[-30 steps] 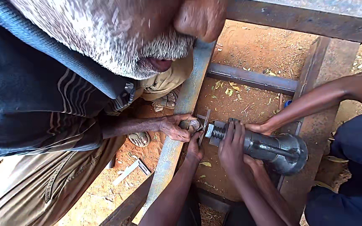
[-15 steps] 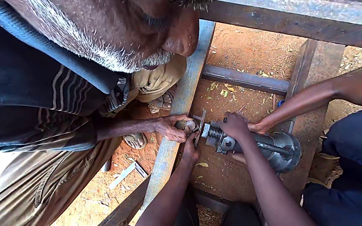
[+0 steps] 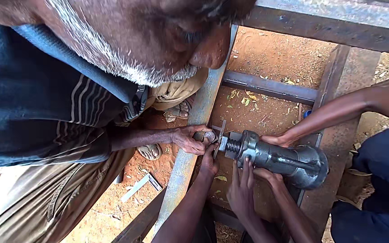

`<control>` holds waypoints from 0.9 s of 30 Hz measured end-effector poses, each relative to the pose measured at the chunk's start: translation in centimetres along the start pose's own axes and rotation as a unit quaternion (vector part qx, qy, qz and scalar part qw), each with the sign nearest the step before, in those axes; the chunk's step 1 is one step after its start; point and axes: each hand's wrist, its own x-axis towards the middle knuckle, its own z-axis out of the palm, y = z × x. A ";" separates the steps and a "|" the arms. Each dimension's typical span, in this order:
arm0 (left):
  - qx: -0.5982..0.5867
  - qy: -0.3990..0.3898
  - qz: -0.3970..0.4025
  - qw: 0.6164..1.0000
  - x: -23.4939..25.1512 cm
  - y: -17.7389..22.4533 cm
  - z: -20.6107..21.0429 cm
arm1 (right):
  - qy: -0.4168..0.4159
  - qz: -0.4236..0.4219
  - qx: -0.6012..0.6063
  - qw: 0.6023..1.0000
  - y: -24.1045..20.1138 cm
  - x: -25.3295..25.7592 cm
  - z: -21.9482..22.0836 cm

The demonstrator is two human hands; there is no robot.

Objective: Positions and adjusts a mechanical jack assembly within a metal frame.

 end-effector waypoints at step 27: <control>-0.020 0.020 -0.006 1.000 0.1 0.2 0.4 | 0.050 -0.024 -0.003 0.998 2.8 7.2 1.6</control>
